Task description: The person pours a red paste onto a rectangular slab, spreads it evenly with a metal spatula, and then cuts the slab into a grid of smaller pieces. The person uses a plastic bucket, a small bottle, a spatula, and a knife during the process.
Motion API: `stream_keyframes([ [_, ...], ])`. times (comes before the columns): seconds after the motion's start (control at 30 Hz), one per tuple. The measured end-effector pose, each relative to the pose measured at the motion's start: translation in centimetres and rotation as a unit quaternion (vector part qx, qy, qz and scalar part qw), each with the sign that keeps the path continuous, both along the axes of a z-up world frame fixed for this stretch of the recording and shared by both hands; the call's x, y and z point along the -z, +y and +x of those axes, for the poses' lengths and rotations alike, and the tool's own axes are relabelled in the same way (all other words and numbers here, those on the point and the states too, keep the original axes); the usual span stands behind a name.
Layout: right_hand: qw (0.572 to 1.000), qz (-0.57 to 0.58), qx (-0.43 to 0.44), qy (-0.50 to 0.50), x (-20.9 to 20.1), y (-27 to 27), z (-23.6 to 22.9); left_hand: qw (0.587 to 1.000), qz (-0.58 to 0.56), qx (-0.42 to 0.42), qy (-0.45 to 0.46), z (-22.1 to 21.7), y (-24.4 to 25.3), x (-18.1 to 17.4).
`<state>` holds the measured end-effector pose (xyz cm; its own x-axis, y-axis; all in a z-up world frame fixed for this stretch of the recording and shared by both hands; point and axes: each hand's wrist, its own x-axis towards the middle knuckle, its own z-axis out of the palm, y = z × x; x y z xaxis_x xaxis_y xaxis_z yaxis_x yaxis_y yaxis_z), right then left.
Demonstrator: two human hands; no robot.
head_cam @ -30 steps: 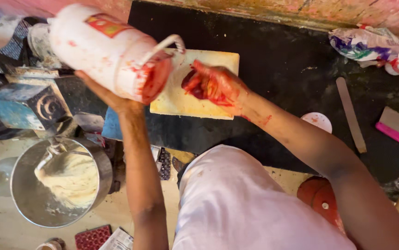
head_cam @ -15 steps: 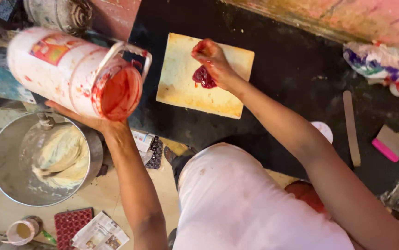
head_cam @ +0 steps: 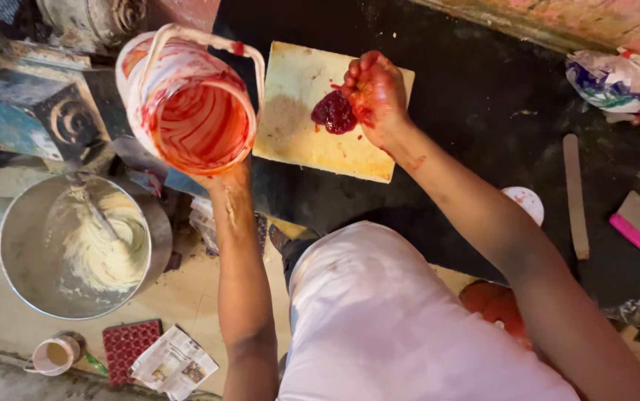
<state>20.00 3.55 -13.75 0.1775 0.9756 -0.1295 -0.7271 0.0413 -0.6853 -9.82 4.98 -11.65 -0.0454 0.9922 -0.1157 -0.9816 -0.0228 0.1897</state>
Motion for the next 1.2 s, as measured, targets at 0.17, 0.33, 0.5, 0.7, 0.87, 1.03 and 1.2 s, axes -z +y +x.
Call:
stream_keyframes([
  [0.17, 0.985, 0.051, -0.150, 0.066, -11.0, -3.8, -1.0, 0.999, 0.011, 0.034, -0.039, 2.7, 1.5, -0.4],
  [0.33, 0.939, 0.155, -0.180, -0.250, -17.3, -6.9, -2.4, 0.995, 0.026, 0.083, -0.041, 6.3, 1.2, -1.9],
  [0.5, 0.584, 0.262, 0.011, -0.768, -21.3, -8.5, -0.3, 0.972, 0.055, 0.226, -0.019, 13.5, -0.8, -4.5],
  [0.7, 0.489, 0.219, -0.050, -0.843, -20.3, -12.8, 8.2, 0.888, 0.101, 0.433, -0.119, 25.1, -4.4, -3.0],
  [0.87, 0.481, 0.126, -0.060, -0.865, -15.7, -15.4, 16.1, 0.861, -0.077, 0.503, 0.028, 32.7, -9.2, -0.5],
  [1.03, 0.459, -0.022, -0.080, -0.885, -9.6, -12.7, 19.4, 0.826, -0.046, 0.555, 0.085, 36.2, -12.1, 4.7],
  [1.2, 0.484, 0.085, 0.195, -0.849, -5.0, -13.1, 19.0, 0.823, -0.101, 0.549, 0.106, 35.9, -12.3, 9.5],
])
